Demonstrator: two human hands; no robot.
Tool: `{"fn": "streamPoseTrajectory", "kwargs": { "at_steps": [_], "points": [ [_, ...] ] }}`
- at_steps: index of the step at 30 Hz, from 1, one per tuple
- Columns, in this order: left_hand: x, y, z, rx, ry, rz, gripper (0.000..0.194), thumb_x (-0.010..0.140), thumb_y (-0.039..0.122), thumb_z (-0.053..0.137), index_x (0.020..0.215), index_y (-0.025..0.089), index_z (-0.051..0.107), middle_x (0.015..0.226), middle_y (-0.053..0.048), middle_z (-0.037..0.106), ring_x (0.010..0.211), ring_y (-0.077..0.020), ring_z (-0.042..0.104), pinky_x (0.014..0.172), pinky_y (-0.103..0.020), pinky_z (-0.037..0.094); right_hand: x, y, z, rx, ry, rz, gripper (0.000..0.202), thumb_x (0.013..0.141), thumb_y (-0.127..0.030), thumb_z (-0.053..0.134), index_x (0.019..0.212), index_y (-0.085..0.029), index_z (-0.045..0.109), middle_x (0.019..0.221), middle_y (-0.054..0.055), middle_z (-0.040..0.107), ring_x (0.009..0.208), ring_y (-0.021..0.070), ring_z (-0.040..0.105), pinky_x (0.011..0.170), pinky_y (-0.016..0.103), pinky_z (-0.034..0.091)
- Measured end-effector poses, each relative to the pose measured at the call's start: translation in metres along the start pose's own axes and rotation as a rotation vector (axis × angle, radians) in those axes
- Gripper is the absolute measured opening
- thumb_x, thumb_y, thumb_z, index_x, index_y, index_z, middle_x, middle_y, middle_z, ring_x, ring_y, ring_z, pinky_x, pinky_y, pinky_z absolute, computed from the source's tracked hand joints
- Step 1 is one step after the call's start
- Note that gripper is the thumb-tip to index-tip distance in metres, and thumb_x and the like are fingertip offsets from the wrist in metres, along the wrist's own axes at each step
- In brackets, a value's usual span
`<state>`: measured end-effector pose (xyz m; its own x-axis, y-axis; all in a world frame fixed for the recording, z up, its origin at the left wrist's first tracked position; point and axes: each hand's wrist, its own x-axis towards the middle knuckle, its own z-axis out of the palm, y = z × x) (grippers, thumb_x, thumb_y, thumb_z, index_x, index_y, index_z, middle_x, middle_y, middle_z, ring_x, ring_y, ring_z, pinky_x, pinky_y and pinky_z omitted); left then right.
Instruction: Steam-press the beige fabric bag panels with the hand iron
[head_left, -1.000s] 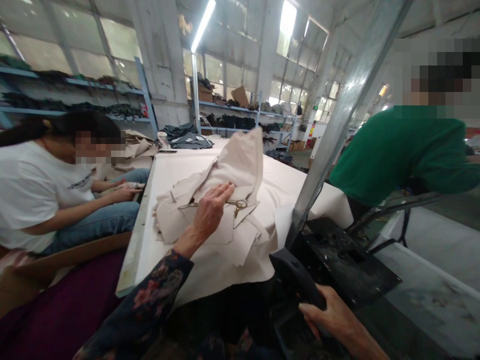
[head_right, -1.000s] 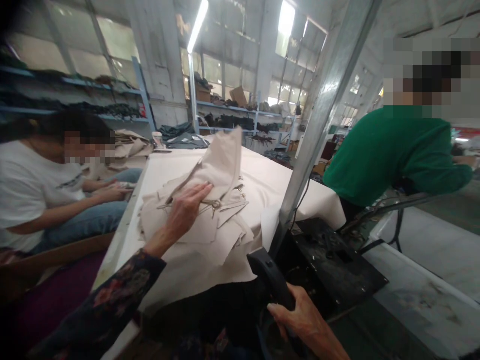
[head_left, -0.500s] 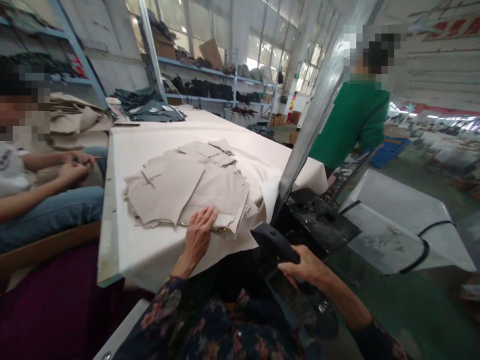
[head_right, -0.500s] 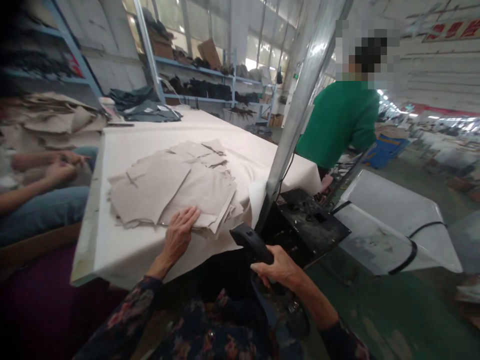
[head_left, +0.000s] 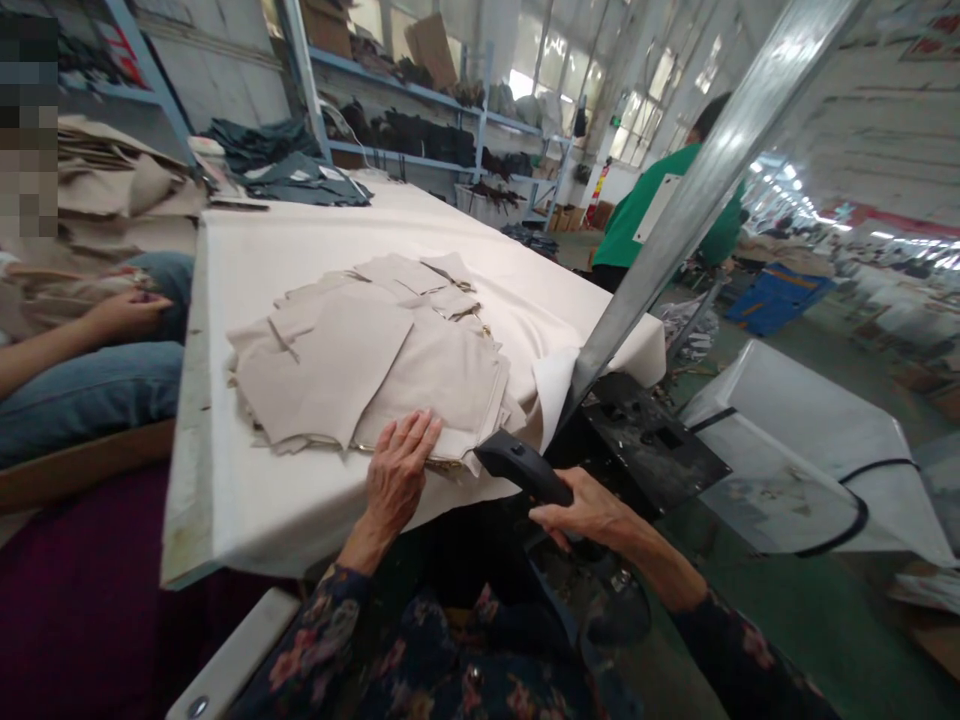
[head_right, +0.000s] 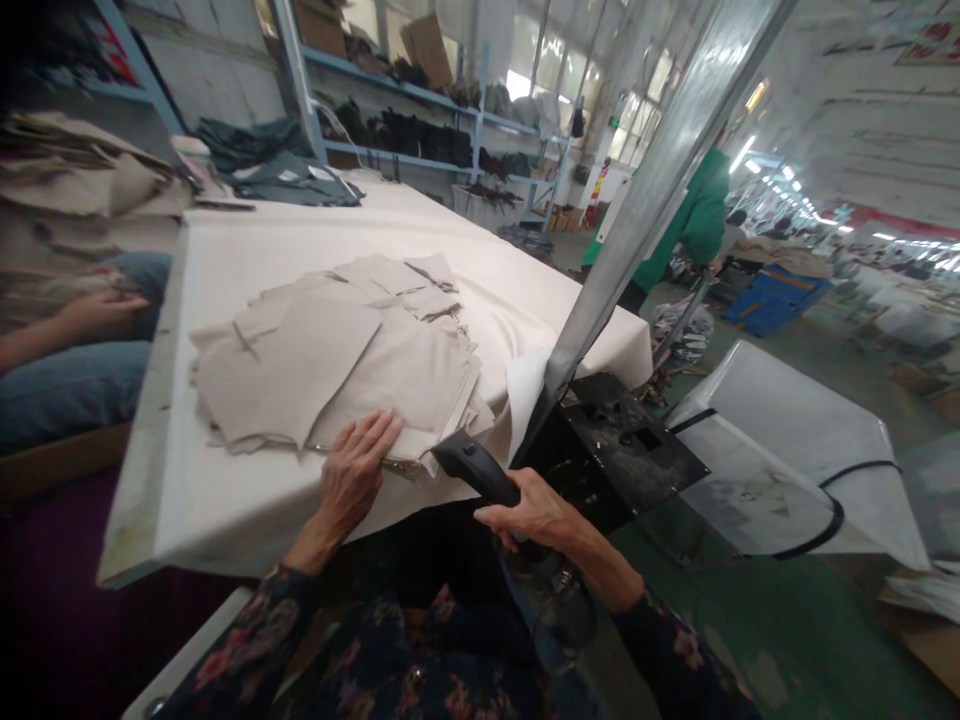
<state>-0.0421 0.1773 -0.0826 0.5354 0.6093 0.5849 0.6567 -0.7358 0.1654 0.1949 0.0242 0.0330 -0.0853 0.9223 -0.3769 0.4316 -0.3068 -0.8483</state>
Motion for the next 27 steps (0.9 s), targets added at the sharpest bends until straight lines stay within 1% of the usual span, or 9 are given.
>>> {"fn": "streamPoseTrajectory", "kwargs": {
  "at_steps": [4,7,10,15,19,21,23,25,27],
  "points": [
    [0.0,0.0,-0.001,-0.017,0.005,0.002,0.053,0.085,0.003,0.032,0.134,0.014,0.05,0.141,-0.012,0.047,0.134,-0.026,0.036,0.11,-0.047,0.024,0.014,-0.007,0.001,-0.012,-0.027,0.008,0.023,0.077,-0.034,0.062,0.068,-0.014,0.055,0.048,-0.004,0.055,0.041,0.0084,0.049,0.046,0.02,0.039],
    [0.0,0.001,-0.002,-0.032,0.005,0.002,0.054,0.083,0.0,0.032,0.134,0.012,0.05,0.141,-0.013,0.047,0.134,-0.0262,0.036,0.111,-0.047,0.024,0.023,-0.015,0.0,-0.018,-0.021,-0.011,0.023,0.077,-0.033,0.062,0.067,-0.014,0.056,0.048,-0.003,0.055,0.043,0.0086,0.05,0.048,0.019,0.04],
    [0.0,0.002,-0.002,-0.049,0.009,-0.007,0.055,0.083,0.0,0.032,0.133,0.012,0.05,0.141,-0.014,0.047,0.134,-0.0269,0.036,0.11,-0.048,0.025,0.027,-0.022,-0.004,-0.008,0.037,-0.029,0.024,0.078,-0.034,0.062,0.067,-0.013,0.055,0.047,-0.003,0.054,0.042,0.0086,0.049,0.047,0.02,0.039],
    [0.003,0.0,-0.002,-0.073,0.022,-0.021,0.053,0.085,0.001,0.031,0.134,0.014,0.05,0.14,-0.013,0.049,0.133,-0.0271,0.038,0.11,-0.049,0.025,0.022,-0.019,-0.016,0.006,0.145,-0.06,0.026,0.079,-0.038,0.061,0.075,-0.012,0.058,0.049,-0.002,0.055,0.043,0.0097,0.05,0.047,0.021,0.041],
    [-0.005,0.012,-0.004,-0.073,0.046,-0.05,0.053,0.083,0.001,0.033,0.132,0.011,0.051,0.14,-0.016,0.048,0.134,-0.0266,0.036,0.111,-0.047,0.026,0.007,-0.01,-0.013,-0.013,0.155,-0.027,0.028,0.078,-0.038,0.061,0.086,-0.011,0.059,0.053,-0.002,0.057,0.043,0.0111,0.051,0.045,0.022,0.041],
    [-0.015,0.023,-0.006,-0.061,0.088,-0.094,0.053,0.08,0.0,0.034,0.13,0.008,0.052,0.139,-0.017,0.048,0.134,-0.0266,0.035,0.111,-0.046,0.028,0.001,-0.007,-0.009,-0.044,0.136,-0.02,0.028,0.079,-0.038,0.06,0.088,-0.011,0.059,0.053,-0.001,0.058,0.044,0.0116,0.051,0.046,0.022,0.041],
    [-0.025,0.029,-0.011,-0.048,0.146,-0.159,0.058,0.076,-0.002,0.035,0.13,0.011,0.051,0.137,-0.016,0.051,0.133,-0.0253,0.037,0.11,-0.046,0.03,-0.004,-0.006,-0.004,-0.083,0.104,-0.03,0.027,0.079,-0.037,0.06,0.088,-0.011,0.059,0.051,-0.002,0.057,0.044,0.0118,0.051,0.046,0.022,0.04],
    [-0.032,0.027,-0.019,-0.034,0.213,-0.249,0.063,0.072,-0.003,0.036,0.132,0.014,0.048,0.135,-0.015,0.052,0.132,-0.0243,0.039,0.109,-0.046,0.033,-0.006,-0.007,0.0,-0.109,0.076,-0.036,0.026,0.079,-0.036,0.059,0.088,-0.012,0.059,0.049,-0.002,0.057,0.044,0.0119,0.051,0.046,0.022,0.04],
    [-0.035,0.017,-0.03,-0.02,0.272,-0.35,0.065,0.07,-0.003,0.036,0.132,0.014,0.045,0.132,-0.015,0.052,0.128,-0.0237,0.042,0.106,-0.043,0.037,-0.006,-0.012,0.004,-0.107,0.06,-0.035,0.025,0.078,-0.036,0.059,0.086,-0.012,0.058,0.049,-0.003,0.056,0.043,0.0119,0.051,0.047,0.022,0.04]
  ]
}}
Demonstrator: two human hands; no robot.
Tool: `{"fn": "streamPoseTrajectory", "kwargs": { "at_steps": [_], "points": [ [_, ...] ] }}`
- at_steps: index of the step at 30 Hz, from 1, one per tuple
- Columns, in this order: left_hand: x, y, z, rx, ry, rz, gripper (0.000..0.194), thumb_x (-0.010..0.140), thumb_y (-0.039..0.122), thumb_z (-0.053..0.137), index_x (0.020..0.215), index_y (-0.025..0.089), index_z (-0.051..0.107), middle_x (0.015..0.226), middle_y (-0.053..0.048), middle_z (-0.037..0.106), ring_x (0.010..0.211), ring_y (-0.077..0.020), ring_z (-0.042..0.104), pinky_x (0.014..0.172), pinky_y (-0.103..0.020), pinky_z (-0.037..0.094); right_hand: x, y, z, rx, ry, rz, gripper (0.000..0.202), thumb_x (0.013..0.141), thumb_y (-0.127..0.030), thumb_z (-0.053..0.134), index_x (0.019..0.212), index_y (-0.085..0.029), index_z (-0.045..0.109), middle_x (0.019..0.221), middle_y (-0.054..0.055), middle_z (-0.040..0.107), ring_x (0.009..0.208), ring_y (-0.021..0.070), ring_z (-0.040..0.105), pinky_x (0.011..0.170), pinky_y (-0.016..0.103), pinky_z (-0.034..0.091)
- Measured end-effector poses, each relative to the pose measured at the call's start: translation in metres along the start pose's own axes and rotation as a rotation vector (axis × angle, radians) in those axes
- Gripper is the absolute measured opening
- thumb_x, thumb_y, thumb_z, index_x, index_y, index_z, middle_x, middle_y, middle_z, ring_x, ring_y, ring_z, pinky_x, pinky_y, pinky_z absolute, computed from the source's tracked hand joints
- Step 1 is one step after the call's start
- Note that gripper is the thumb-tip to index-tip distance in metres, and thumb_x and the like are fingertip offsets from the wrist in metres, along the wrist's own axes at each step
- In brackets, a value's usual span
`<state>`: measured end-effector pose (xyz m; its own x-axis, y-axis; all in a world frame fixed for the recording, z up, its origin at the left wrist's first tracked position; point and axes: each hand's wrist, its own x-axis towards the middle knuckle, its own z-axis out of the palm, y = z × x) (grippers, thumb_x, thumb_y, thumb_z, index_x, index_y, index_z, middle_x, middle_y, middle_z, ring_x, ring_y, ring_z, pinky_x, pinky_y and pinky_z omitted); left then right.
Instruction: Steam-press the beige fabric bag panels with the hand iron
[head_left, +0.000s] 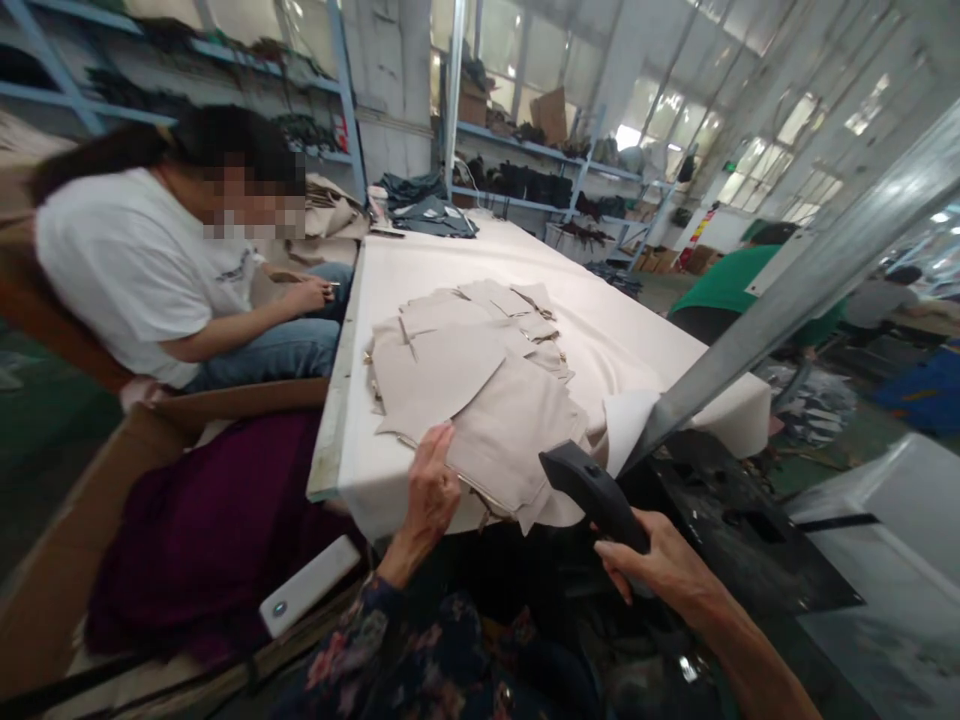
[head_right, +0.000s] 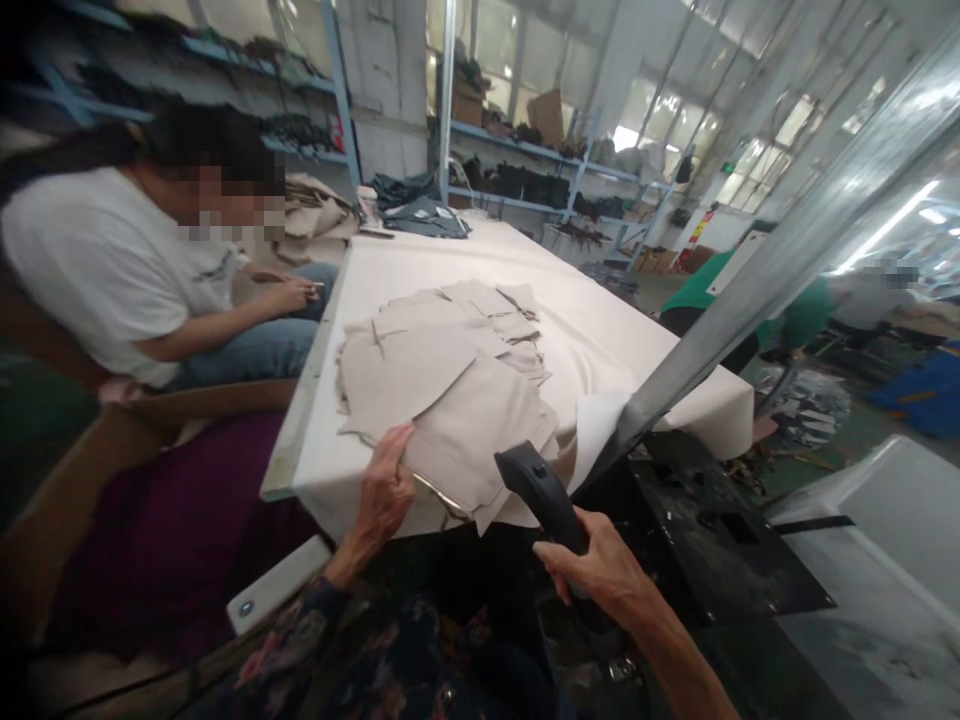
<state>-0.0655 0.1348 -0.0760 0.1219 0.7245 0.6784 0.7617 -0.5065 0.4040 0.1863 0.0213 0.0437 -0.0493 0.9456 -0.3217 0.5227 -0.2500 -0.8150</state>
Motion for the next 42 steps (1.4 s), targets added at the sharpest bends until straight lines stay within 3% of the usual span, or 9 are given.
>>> {"fn": "streamPoseTrajectory", "kwargs": {
  "at_steps": [4,7,11,18,22,29,42],
  "points": [
    [0.02,-0.021,-0.02,0.064,0.049,-0.164,0.046,0.079,0.008,0.043,0.125,0.009,0.049,0.116,-0.018,0.054,0.113,-0.0277,0.05,0.097,-0.043,0.044,0.001,-0.01,0.006,0.009,-0.03,-0.03,0.02,0.076,-0.034,0.058,0.077,-0.014,0.054,0.048,-0.003,0.054,0.042,0.011,0.049,0.047,0.022,0.04],
    [0.034,-0.032,-0.031,0.122,-0.004,-0.255,0.032,0.083,0.017,0.048,0.112,0.01,0.057,0.109,-0.018,0.053,0.101,-0.0285,0.053,0.083,-0.043,0.049,0.003,-0.014,0.011,0.005,-0.068,-0.059,0.02,0.076,-0.034,0.057,0.071,-0.015,0.052,0.048,-0.003,0.053,0.042,0.0106,0.048,0.046,0.022,0.039],
    [0.054,-0.05,-0.047,0.122,-0.203,-0.313,0.014,0.084,0.018,0.052,0.076,0.017,0.063,0.09,-0.01,0.061,0.09,-0.0234,0.057,0.074,-0.036,0.047,0.01,-0.016,0.017,-0.017,-0.125,-0.07,0.024,0.077,-0.037,0.059,0.07,-0.015,0.051,0.048,-0.002,0.054,0.043,0.0109,0.049,0.046,0.021,0.039],
    [0.09,-0.088,-0.064,-0.198,-0.591,-0.35,0.028,0.085,0.034,0.06,0.067,0.013,0.059,0.063,0.004,0.057,0.055,-0.0096,0.053,0.055,-0.025,0.045,0.033,-0.034,0.034,-0.036,-0.205,-0.06,0.024,0.077,-0.036,0.061,0.071,-0.014,0.053,0.048,-0.002,0.056,0.042,0.0102,0.051,0.043,0.019,0.039],
    [0.089,-0.098,-0.066,-0.445,-0.693,-0.403,0.026,0.088,0.033,0.057,0.072,0.013,0.06,0.058,0.005,0.053,0.048,-0.0072,0.049,0.048,-0.022,0.042,0.054,-0.05,0.049,-0.049,-0.262,-0.085,0.021,0.077,-0.033,0.06,0.07,-0.015,0.053,0.047,-0.002,0.055,0.041,0.0099,0.051,0.043,0.019,0.04],
    [0.089,-0.113,-0.062,-0.723,-0.728,-0.514,0.021,0.088,0.029,0.058,0.075,0.012,0.06,0.062,0.005,0.055,0.048,-0.0062,0.048,0.046,-0.02,0.041,0.09,-0.066,0.081,-0.018,-0.353,-0.127,0.022,0.078,-0.035,0.061,0.079,-0.014,0.054,0.051,-0.002,0.056,0.043,0.0095,0.051,0.043,0.019,0.041],
    [0.094,-0.134,-0.048,-0.909,-0.823,-0.625,0.018,0.088,0.026,0.058,0.076,0.012,0.059,0.059,0.007,0.052,0.042,-0.004,0.044,0.041,-0.017,0.039,0.116,-0.095,0.109,-0.107,-0.259,-0.155,0.023,0.078,-0.036,0.062,0.08,-0.014,0.054,0.051,-0.002,0.057,0.043,0.01,0.053,0.041,0.018,0.041]
  ]
}}
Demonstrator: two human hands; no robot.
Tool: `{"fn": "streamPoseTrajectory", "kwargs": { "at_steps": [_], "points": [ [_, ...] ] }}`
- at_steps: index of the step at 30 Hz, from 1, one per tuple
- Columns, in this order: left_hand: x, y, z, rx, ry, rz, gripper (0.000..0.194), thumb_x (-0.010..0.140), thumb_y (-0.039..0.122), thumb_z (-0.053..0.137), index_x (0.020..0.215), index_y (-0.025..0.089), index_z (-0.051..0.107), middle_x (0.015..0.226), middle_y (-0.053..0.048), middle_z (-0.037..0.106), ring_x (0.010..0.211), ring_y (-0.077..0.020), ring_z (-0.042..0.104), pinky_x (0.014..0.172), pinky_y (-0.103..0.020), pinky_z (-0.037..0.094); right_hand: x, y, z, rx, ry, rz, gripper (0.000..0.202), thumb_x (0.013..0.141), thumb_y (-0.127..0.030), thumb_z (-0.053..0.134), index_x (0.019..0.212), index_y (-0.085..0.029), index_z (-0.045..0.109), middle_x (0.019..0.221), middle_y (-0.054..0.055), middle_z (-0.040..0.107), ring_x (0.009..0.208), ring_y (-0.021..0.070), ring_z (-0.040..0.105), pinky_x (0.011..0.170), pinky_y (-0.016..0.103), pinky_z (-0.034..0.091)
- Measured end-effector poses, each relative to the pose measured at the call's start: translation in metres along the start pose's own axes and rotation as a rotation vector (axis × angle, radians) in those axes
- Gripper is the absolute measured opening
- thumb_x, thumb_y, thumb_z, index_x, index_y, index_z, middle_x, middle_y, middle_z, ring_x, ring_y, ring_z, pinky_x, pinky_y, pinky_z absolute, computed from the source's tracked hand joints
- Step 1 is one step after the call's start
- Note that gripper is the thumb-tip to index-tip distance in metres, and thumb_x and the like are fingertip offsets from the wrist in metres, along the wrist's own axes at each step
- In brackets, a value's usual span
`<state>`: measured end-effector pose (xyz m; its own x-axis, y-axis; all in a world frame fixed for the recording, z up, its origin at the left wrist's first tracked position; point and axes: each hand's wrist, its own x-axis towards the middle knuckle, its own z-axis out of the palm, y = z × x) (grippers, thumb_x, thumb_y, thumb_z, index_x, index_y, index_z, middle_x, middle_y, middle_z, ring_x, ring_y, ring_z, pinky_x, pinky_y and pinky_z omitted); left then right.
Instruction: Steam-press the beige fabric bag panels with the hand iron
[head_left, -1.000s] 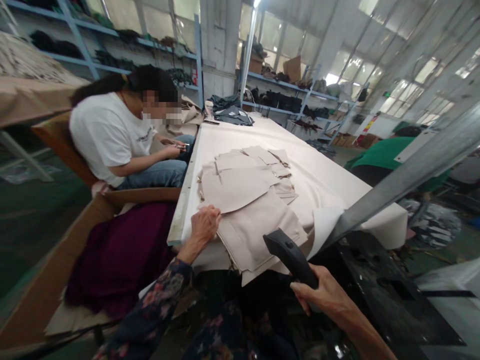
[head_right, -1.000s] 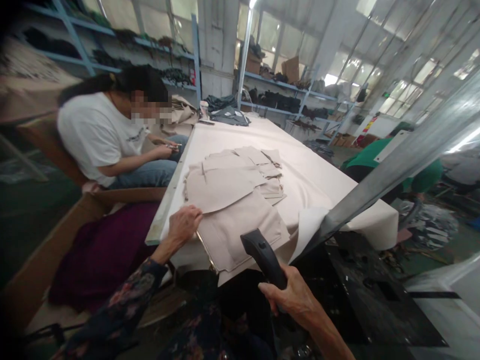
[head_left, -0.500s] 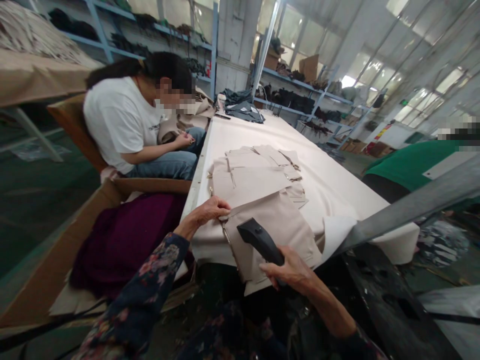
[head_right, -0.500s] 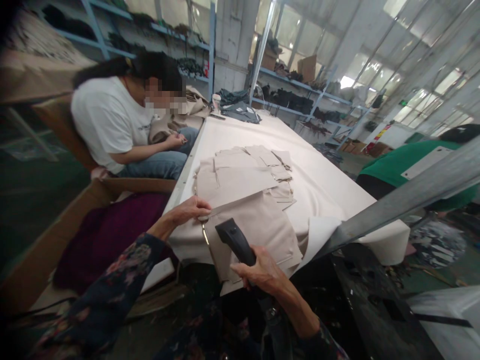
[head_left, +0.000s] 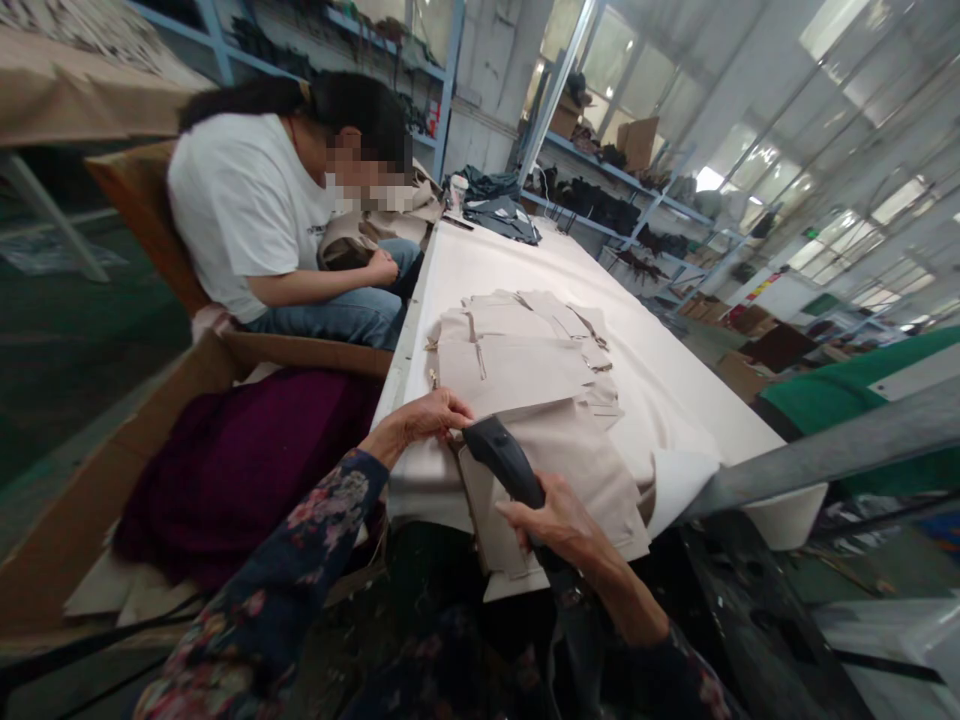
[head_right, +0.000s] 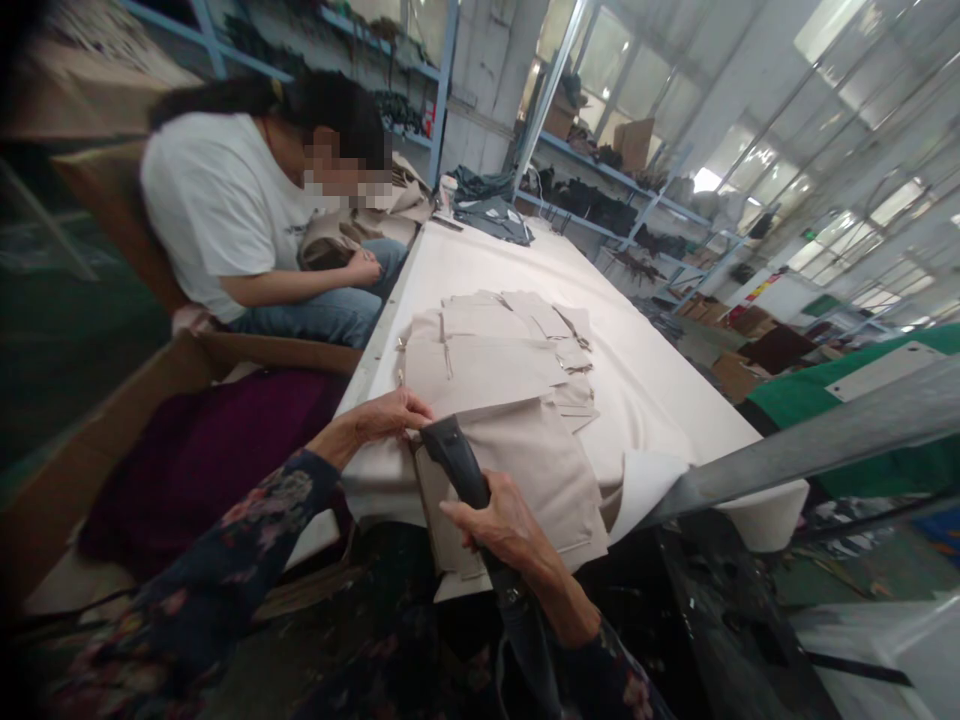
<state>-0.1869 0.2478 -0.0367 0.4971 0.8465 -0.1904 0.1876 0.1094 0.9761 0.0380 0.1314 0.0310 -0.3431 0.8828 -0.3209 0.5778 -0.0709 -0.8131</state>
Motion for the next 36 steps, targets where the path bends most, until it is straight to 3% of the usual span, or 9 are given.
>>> {"fn": "streamPoseTrajectory", "kwargs": {
  "at_steps": [4,9,12,17,20,23,27,31,36],
  "points": [
    [0.003,0.001,0.001,0.027,-0.034,-0.02,0.024,0.089,0.029,0.056,0.072,0.012,0.057,0.056,0.007,0.05,0.04,-0.0038,0.042,0.04,-0.017,0.038,0.0,-0.005,-0.001,-0.043,0.057,0.001,0.023,0.077,-0.035,0.063,0.079,-0.015,0.054,0.05,-0.002,0.056,0.043,0.0106,0.054,0.04,0.018,0.041],
    [0.002,0.009,0.008,0.071,0.008,-0.031,0.021,0.088,0.029,0.058,0.077,0.012,0.06,0.066,0.003,0.06,0.052,-0.0072,0.055,0.049,-0.021,0.047,-0.011,0.004,-0.008,-0.039,0.049,0.009,0.023,0.078,-0.036,0.062,0.073,-0.015,0.052,0.048,-0.002,0.055,0.041,0.0094,0.052,0.04,0.018,0.04],
    [-0.011,0.011,0.021,0.12,0.161,0.005,0.022,0.088,0.03,0.057,0.076,0.012,0.061,0.066,0.002,0.061,0.053,-0.0089,0.056,0.053,-0.024,0.048,-0.014,0.013,-0.012,-0.028,0.07,0.017,0.023,0.078,-0.036,0.061,0.073,-0.015,0.052,0.047,-0.003,0.054,0.04,0.0095,0.051,0.04,0.018,0.04],
    [-0.053,0.003,0.062,0.262,0.592,0.16,0.02,0.083,0.031,0.055,0.079,0.016,0.066,0.074,-0.002,0.06,0.068,-0.0149,0.054,0.067,-0.029,0.042,-0.008,0.018,-0.016,0.01,0.093,0.017,0.024,0.078,-0.037,0.06,0.074,-0.015,0.053,0.047,-0.003,0.055,0.04,0.0096,0.051,0.04,0.019,0.041],
    [-0.062,-0.001,0.075,0.298,0.657,0.211,0.014,0.08,0.025,0.057,0.074,0.017,0.067,0.081,-0.004,0.059,0.078,-0.0168,0.054,0.074,-0.029,0.041,-0.006,0.018,-0.017,0.025,0.087,0.018,0.024,0.078,-0.038,0.061,0.075,-0.015,0.054,0.048,-0.003,0.055,0.04,0.0102,0.052,0.04,0.02,0.042],
    [-0.052,-0.004,0.068,0.263,0.616,0.16,0.023,0.083,0.025,0.056,0.062,0.016,0.06,0.066,0.0,0.056,0.066,-0.0132,0.054,0.064,-0.027,0.042,-0.013,0.019,-0.017,0.02,0.091,0.009,0.024,0.078,-0.038,0.061,0.075,-0.015,0.054,0.048,-0.002,0.056,0.041,0.0104,0.053,0.041,0.02,0.043],
    [-0.038,-0.008,0.052,0.138,0.451,0.068,0.034,0.089,0.037,0.054,0.064,0.014,0.054,0.052,0.007,0.048,0.042,-0.0063,0.042,0.045,-0.021,0.038,-0.035,0.023,-0.015,0.032,0.082,-0.007,0.022,0.079,-0.036,0.06,0.074,-0.015,0.052,0.048,-0.003,0.054,0.042,0.0098,0.052,0.042,0.019,0.043],
    [-0.034,-0.009,0.052,0.025,0.354,0.078,0.033,0.09,0.037,0.053,0.066,0.014,0.055,0.053,0.007,0.05,0.041,-0.0056,0.043,0.043,-0.02,0.039,-0.05,0.022,-0.008,0.026,0.057,0.034,0.021,0.077,-0.034,0.062,0.077,-0.016,0.05,0.048,-0.004,0.053,0.041,0.0095,0.051,0.041,0.018,0.041],
    [-0.035,-0.006,0.056,-0.038,0.287,0.129,0.039,0.09,0.038,0.053,0.059,0.015,0.051,0.049,0.008,0.047,0.041,-0.0057,0.042,0.044,-0.02,0.038,-0.043,0.017,0.001,0.015,0.039,0.033,0.022,0.076,-0.034,0.062,0.078,-0.015,0.051,0.049,-0.004,0.053,0.042,0.0094,0.052,0.04,0.017,0.039]
  ]
}}
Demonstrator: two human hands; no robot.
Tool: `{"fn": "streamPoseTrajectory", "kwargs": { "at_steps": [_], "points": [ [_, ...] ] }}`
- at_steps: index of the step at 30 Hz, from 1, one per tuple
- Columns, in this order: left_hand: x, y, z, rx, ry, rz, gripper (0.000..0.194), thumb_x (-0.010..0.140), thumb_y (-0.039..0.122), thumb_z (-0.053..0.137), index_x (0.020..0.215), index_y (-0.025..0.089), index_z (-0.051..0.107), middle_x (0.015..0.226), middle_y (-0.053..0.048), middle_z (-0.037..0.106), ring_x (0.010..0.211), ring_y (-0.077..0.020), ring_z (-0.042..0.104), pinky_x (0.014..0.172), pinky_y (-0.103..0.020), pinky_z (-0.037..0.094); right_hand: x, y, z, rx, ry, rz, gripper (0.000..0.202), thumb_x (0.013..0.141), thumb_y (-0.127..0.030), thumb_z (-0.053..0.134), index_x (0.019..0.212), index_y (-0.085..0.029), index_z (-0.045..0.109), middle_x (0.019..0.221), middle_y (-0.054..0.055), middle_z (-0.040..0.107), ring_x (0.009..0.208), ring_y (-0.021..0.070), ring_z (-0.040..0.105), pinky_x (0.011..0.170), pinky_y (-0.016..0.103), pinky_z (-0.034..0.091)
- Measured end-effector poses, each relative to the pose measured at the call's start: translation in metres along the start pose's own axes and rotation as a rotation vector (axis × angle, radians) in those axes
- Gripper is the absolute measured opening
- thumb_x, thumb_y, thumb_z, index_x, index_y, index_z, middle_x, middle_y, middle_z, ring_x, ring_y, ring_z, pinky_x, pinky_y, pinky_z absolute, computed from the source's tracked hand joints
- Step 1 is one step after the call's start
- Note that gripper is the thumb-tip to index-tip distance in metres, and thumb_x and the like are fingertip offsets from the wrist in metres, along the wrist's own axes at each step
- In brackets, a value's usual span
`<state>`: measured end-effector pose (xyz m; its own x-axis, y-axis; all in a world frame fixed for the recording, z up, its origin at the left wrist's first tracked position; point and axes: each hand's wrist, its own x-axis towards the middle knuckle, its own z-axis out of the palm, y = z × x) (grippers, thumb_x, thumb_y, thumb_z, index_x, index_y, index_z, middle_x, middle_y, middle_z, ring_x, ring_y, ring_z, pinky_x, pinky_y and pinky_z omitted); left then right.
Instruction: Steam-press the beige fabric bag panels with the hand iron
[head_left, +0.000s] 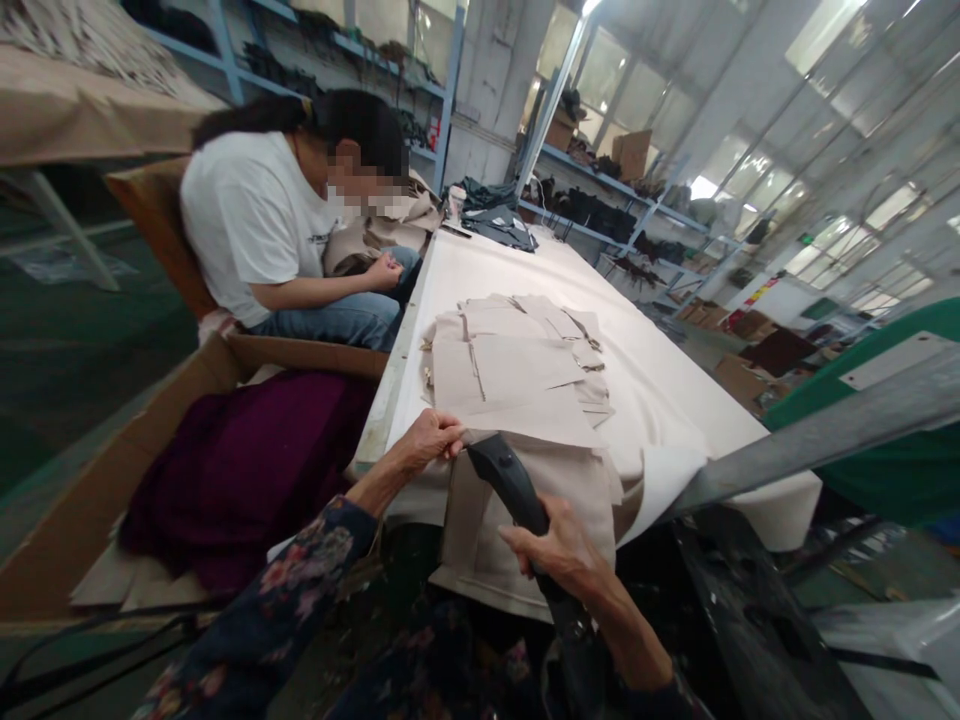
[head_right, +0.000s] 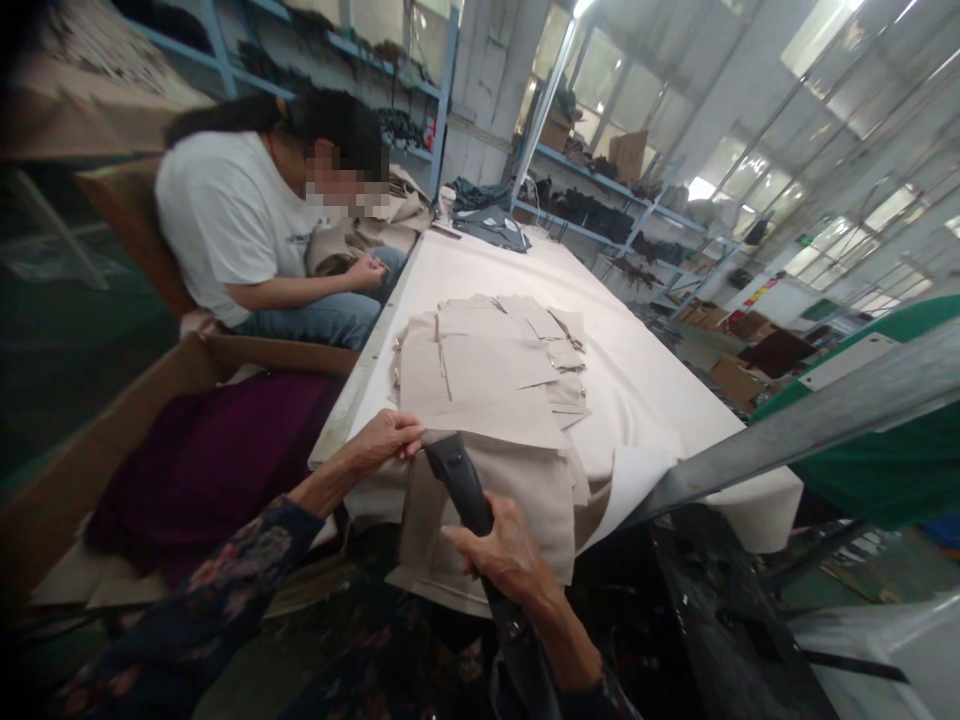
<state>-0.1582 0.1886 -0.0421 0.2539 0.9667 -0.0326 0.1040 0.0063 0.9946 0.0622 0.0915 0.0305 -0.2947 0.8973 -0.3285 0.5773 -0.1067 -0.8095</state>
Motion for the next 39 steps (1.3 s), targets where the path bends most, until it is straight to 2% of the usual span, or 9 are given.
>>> {"fn": "streamPoseTrajectory", "kwargs": {
  "at_steps": [5,13,20,23,27,32,34,36,39],
  "points": [
    [0.0,-0.004,-0.001,-0.038,-0.038,0.014,0.038,0.089,0.04,0.053,0.061,0.014,0.054,0.051,0.007,0.05,0.042,-0.0061,0.044,0.045,-0.021,0.039,0.015,-0.006,0.002,-0.002,0.03,-0.04,0.021,0.076,-0.035,0.062,0.076,-0.016,0.05,0.05,-0.004,0.053,0.043,0.0097,0.052,0.04,0.017,0.04],
    [0.002,-0.005,0.001,-0.074,-0.047,0.056,0.041,0.088,0.042,0.053,0.057,0.015,0.05,0.047,0.008,0.045,0.041,-0.0064,0.041,0.044,-0.021,0.036,0.005,-0.009,-0.001,-0.037,-0.007,0.0,0.023,0.076,-0.035,0.062,0.075,-0.016,0.05,0.05,-0.003,0.053,0.042,0.0101,0.052,0.04,0.018,0.041],
    [-0.001,-0.002,0.002,-0.066,-0.049,0.08,0.041,0.089,0.042,0.052,0.058,0.016,0.049,0.047,0.008,0.044,0.039,-0.006,0.038,0.043,-0.021,0.034,0.018,-0.007,-0.007,0.001,0.063,-0.068,0.022,0.078,-0.035,0.06,0.075,-0.016,0.051,0.049,-0.003,0.054,0.042,0.0098,0.051,0.043,0.019,0.042],
    [0.001,-0.003,0.003,-0.06,-0.035,0.076,0.041,0.09,0.041,0.051,0.057,0.016,0.048,0.048,0.009,0.044,0.039,-0.0055,0.038,0.042,-0.02,0.035,0.009,-0.007,-0.011,-0.021,0.082,-0.046,0.024,0.078,-0.037,0.06,0.075,-0.016,0.05,0.049,-0.003,0.054,0.042,0.0103,0.052,0.043,0.019,0.043],
    [0.001,-0.006,0.005,-0.046,-0.028,0.069,0.041,0.09,0.042,0.05,0.059,0.016,0.048,0.048,0.009,0.044,0.039,-0.0054,0.038,0.042,-0.02,0.035,-0.007,-0.003,-0.01,-0.041,0.026,-0.017,0.022,0.077,-0.036,0.061,0.078,-0.016,0.052,0.049,-0.003,0.055,0.043,0.0106,0.053,0.042,0.019,0.041],
    [0.0,-0.003,0.003,0.039,-0.012,0.077,0.041,0.09,0.043,0.051,0.059,0.016,0.05,0.048,0.008,0.044,0.04,-0.0063,0.04,0.045,-0.021,0.036,-0.001,0.003,0.0,-0.022,0.013,-0.03,0.021,0.077,-0.035,0.061,0.078,-0.016,0.051,0.051,-0.003,0.055,0.043,0.01,0.052,0.042,0.018,0.041],
    [-0.002,0.002,0.004,0.094,0.026,0.078,0.039,0.089,0.041,0.051,0.06,0.016,0.051,0.048,0.008,0.045,0.041,-0.007,0.04,0.046,-0.022,0.037,0.006,0.005,0.001,-0.014,0.016,-0.049,0.022,0.077,-0.035,0.061,0.077,-0.016,0.051,0.05,-0.003,0.054,0.043,0.0099,0.052,0.042,0.019,0.041],
    [-0.008,0.007,0.009,0.159,0.112,0.08,0.036,0.089,0.037,0.05,0.06,0.016,0.053,0.049,0.006,0.046,0.043,-0.0087,0.042,0.049,-0.024,0.038,0.011,0.008,0.0,-0.008,0.009,-0.066,0.022,0.077,-0.035,0.06,0.077,-0.015,0.051,0.05,-0.003,0.054,0.043,0.0098,0.051,0.042,0.019,0.041],
    [-0.032,0.011,0.027,0.26,0.359,0.094,0.02,0.085,0.03,0.048,0.073,0.018,0.058,0.067,-0.001,0.056,0.063,-0.0159,0.054,0.065,-0.03,0.043,0.014,0.013,-0.004,-0.017,0.008,-0.081,0.02,0.077,-0.034,0.06,0.076,-0.015,0.052,0.049,-0.003,0.054,0.042,0.0093,0.051,0.042,0.018,0.04]
  ]
}}
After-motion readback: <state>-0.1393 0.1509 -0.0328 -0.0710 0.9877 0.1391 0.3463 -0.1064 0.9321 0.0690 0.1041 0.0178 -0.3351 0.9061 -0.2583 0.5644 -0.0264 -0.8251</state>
